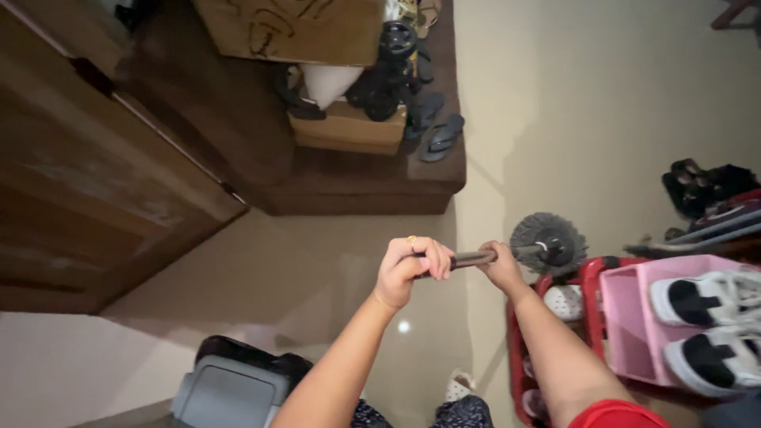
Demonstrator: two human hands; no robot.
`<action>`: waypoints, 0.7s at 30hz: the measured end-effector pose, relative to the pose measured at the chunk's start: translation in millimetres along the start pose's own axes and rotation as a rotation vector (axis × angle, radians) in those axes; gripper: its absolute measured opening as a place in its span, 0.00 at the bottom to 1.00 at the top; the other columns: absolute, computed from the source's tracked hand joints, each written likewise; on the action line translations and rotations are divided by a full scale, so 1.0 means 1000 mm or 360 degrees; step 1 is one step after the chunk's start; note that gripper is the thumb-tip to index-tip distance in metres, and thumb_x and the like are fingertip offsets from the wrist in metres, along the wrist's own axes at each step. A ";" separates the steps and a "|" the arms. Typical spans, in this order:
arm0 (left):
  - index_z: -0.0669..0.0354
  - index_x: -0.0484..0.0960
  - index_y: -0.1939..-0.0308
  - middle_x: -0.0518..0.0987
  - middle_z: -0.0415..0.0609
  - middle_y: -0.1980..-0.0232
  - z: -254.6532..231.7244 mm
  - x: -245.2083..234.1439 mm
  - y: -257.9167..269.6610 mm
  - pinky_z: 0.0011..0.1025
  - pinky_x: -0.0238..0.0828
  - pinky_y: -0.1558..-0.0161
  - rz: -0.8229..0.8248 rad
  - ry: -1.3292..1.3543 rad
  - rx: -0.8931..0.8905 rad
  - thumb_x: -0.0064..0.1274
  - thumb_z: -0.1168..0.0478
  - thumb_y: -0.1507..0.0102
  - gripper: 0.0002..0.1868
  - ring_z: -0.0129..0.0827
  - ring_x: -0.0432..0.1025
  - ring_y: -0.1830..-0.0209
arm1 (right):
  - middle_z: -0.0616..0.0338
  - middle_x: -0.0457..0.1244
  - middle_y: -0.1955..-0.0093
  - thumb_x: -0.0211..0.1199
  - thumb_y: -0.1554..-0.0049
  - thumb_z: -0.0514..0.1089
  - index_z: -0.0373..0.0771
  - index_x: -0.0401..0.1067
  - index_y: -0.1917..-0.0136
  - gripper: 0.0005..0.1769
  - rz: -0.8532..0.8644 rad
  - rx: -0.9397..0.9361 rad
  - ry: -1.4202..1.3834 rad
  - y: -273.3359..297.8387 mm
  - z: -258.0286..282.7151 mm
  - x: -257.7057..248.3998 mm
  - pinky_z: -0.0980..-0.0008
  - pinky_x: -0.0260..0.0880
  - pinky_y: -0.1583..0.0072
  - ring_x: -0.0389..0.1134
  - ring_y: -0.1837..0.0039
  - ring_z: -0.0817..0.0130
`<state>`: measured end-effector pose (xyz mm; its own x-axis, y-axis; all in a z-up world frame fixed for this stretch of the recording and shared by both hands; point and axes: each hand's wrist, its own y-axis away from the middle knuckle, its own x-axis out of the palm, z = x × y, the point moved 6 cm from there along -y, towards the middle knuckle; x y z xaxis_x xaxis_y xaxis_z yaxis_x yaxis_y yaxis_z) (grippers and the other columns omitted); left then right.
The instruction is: The person mops the floor in a room using a spin mop, maneuvering the mop head around furniture and various items.
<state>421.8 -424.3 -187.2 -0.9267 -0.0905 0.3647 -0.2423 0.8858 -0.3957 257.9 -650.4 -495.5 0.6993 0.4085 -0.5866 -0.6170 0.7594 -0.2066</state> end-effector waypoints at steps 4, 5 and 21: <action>0.71 0.78 0.77 0.80 0.60 0.70 -0.073 -0.059 0.019 0.41 0.73 0.54 -0.0283 -0.0241 -0.0013 0.41 0.57 0.41 0.19 0.46 0.75 0.67 | 0.45 0.67 0.55 0.78 0.54 0.42 0.34 0.75 0.59 0.15 0.0252 0.0005 0.0487 -0.027 0.048 0.073 0.54 0.69 0.49 0.69 0.50 0.43; 0.72 0.79 0.77 0.81 0.60 0.70 -0.104 -0.077 0.024 0.41 0.74 0.56 -0.0351 -0.0310 -0.0013 0.40 0.57 0.40 0.21 0.46 0.76 0.68 | 0.44 0.68 0.55 0.79 0.54 0.44 0.33 0.75 0.57 0.17 0.0336 -0.0060 0.0488 -0.030 0.071 0.101 0.53 0.69 0.49 0.69 0.50 0.41; 0.71 0.76 0.71 0.78 0.51 0.70 -0.331 -0.113 0.112 0.26 0.66 0.63 -0.1050 -0.1488 -0.0118 0.47 0.70 0.37 0.09 0.30 0.70 0.69 | 0.54 0.68 0.52 0.69 0.50 0.42 0.41 0.72 0.54 0.11 0.0834 -0.0446 -0.0553 -0.001 0.447 0.428 0.36 0.38 0.21 0.70 0.39 0.53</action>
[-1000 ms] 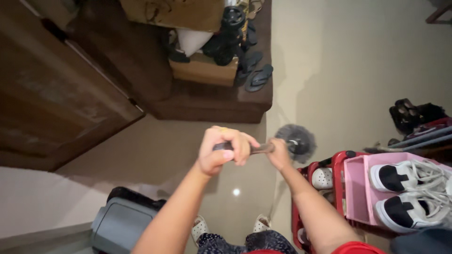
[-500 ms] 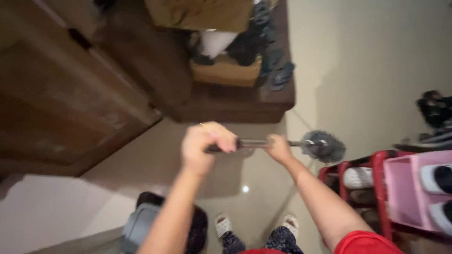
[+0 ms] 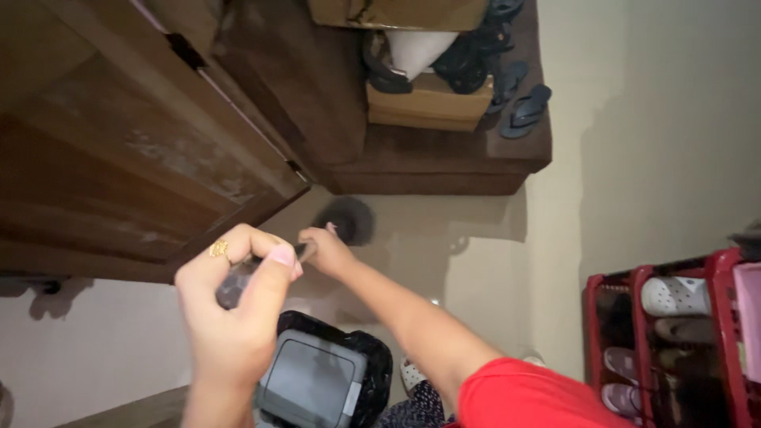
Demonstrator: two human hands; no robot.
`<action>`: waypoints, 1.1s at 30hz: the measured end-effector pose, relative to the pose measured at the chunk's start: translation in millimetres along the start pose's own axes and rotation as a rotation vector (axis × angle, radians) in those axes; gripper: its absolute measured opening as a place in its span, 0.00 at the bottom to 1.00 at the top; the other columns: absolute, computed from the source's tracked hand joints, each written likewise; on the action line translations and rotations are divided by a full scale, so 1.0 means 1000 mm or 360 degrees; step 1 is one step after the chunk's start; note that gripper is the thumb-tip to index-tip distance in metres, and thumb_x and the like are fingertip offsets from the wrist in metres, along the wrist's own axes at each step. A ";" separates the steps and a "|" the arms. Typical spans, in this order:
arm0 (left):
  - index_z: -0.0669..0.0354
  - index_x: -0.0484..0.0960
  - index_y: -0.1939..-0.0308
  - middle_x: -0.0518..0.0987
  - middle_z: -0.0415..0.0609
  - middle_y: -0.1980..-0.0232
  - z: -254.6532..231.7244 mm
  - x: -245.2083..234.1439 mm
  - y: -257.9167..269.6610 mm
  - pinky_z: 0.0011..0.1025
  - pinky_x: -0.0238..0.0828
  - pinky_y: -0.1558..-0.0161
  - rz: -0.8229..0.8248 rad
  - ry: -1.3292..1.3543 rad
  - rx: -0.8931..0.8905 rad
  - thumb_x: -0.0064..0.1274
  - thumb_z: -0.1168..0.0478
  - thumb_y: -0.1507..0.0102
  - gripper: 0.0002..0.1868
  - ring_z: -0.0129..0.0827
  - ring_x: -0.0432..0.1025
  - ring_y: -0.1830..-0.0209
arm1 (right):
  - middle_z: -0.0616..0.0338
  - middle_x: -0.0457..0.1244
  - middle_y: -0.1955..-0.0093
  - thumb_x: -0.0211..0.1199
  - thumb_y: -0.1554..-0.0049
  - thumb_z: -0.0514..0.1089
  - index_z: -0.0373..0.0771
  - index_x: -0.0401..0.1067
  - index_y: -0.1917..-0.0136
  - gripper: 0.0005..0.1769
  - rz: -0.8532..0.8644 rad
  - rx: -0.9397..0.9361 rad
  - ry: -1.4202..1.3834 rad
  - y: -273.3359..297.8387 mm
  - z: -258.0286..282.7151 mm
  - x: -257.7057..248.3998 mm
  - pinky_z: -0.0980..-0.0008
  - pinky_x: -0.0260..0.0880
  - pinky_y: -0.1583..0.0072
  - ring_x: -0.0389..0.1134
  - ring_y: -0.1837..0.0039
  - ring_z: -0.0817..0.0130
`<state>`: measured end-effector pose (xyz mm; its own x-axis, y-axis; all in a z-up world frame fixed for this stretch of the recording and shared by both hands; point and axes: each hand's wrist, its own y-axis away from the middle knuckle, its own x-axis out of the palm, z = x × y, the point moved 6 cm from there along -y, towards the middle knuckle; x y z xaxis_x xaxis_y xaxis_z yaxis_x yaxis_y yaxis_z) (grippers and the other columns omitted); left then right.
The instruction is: The person mops the floor in a room using a spin mop, maneuvering the mop head around furniture and various items.
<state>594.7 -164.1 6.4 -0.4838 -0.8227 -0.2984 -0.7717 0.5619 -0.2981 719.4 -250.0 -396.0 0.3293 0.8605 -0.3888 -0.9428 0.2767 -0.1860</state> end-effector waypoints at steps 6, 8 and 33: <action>0.72 0.76 0.69 0.79 0.55 0.68 -0.006 0.018 -0.002 0.29 0.68 0.58 0.0270 0.0289 0.0037 0.49 0.70 0.41 0.05 0.33 0.71 0.65 | 0.54 0.71 0.53 0.65 0.49 0.51 0.46 0.75 0.54 0.11 0.0144 0.0061 0.0341 0.018 0.035 -0.068 0.38 0.37 0.20 0.70 0.43 0.54; 0.72 0.75 0.68 0.79 0.58 0.68 -0.021 0.030 -0.005 0.32 0.70 0.53 0.0407 0.0476 0.0054 0.48 0.69 0.41 0.05 0.37 0.72 0.63 | 0.55 0.71 0.56 0.66 0.52 0.52 0.47 0.76 0.55 0.13 0.0062 0.0028 0.0477 0.043 0.053 -0.110 0.41 0.43 0.21 0.71 0.45 0.55; 0.63 0.72 0.72 0.76 0.51 0.68 0.072 0.435 0.022 0.39 0.67 0.36 0.1428 0.1420 0.0150 0.51 0.58 0.45 0.11 0.38 0.72 0.64 | 0.40 0.66 0.51 0.63 0.48 0.37 0.37 0.72 0.55 0.06 -0.0926 0.0829 0.0887 0.375 -0.276 -0.530 0.50 0.68 0.45 0.67 0.46 0.39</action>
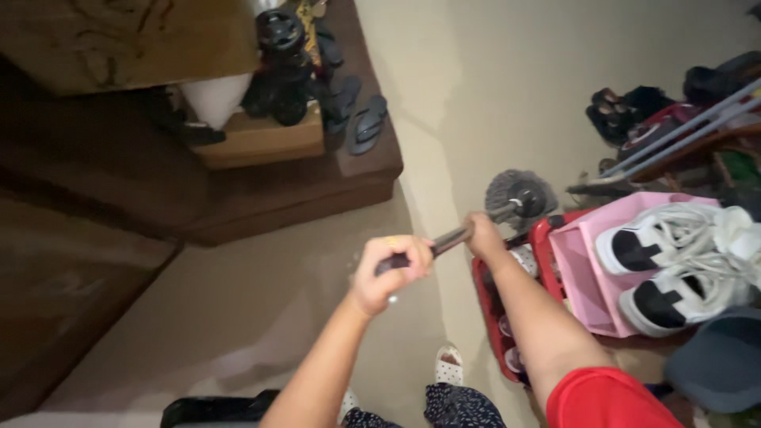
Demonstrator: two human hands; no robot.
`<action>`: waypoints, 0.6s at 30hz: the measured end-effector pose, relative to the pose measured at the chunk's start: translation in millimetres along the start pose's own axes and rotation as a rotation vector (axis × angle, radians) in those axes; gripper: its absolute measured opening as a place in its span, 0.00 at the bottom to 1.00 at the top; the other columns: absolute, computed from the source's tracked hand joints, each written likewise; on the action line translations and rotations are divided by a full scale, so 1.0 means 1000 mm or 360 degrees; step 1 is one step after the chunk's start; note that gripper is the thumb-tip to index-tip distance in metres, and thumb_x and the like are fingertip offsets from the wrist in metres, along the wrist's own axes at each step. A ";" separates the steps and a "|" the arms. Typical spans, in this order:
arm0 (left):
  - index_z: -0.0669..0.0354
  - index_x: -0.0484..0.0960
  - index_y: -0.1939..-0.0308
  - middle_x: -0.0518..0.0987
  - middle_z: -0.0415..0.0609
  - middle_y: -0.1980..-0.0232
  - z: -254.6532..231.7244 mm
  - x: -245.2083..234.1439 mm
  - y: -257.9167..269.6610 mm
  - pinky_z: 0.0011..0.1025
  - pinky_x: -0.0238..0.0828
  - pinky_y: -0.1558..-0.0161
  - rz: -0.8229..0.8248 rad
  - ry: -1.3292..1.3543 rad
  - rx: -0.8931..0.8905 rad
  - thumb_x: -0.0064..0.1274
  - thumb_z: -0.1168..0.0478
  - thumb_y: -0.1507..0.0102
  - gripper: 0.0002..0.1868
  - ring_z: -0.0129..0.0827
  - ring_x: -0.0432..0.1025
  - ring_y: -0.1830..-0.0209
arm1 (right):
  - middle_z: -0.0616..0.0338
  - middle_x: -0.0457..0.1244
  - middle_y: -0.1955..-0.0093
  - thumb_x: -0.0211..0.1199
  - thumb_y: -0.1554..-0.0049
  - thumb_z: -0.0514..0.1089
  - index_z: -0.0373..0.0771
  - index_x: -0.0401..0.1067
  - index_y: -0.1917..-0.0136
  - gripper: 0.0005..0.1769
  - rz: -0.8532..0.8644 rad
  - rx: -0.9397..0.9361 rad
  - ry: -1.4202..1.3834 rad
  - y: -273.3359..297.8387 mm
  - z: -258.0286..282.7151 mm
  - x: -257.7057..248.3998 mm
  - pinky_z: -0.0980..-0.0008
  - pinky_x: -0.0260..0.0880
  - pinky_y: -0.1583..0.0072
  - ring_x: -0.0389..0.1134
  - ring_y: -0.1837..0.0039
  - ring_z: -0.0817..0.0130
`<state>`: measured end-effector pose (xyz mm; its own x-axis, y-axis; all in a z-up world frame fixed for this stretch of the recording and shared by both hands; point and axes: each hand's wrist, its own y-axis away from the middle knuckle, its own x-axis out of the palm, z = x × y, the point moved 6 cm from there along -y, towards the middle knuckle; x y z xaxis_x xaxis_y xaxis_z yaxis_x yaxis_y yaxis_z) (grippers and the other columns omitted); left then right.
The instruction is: The person mops the floor in a room using a spin mop, maneuvering the mop head around furniture and various items.
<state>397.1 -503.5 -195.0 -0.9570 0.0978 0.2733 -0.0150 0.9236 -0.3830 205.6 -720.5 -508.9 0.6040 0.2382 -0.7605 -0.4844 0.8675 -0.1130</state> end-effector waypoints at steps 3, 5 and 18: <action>0.63 0.72 0.73 0.77 0.51 0.69 -0.011 -0.012 0.016 0.40 0.68 0.35 -0.0058 -0.0042 -0.0056 0.50 0.59 0.45 0.09 0.38 0.73 0.63 | 0.41 0.66 0.52 0.63 0.49 0.38 0.36 0.74 0.57 0.05 -0.0022 0.0053 0.0078 0.004 -0.002 0.020 0.50 0.69 0.45 0.68 0.46 0.39; 0.63 0.73 0.73 0.77 0.51 0.69 -0.037 -0.027 0.022 0.41 0.68 0.35 -0.0123 -0.0079 -0.0025 0.49 0.60 0.45 0.09 0.38 0.73 0.63 | 0.42 0.67 0.53 0.63 0.50 0.36 0.37 0.75 0.57 0.05 -0.0053 -0.0232 0.0103 -0.001 0.039 0.032 0.49 0.68 0.43 0.68 0.45 0.39; 0.73 0.74 0.75 0.76 0.59 0.71 -0.372 -0.096 0.153 0.39 0.72 0.59 -0.0916 -0.0798 -0.0129 0.36 0.69 0.38 0.15 0.45 0.72 0.69 | 0.45 0.64 0.60 0.66 0.55 0.35 0.32 0.68 0.59 0.11 0.0704 -0.0924 -0.0949 0.084 0.500 0.207 0.54 0.61 0.35 0.67 0.52 0.44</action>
<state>594.7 -233.7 48.8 -0.8220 -0.5687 -0.0304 -0.5479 0.8042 -0.2303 606.4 -380.3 -355.7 0.4364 0.8175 -0.3759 -0.8898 0.3300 -0.3153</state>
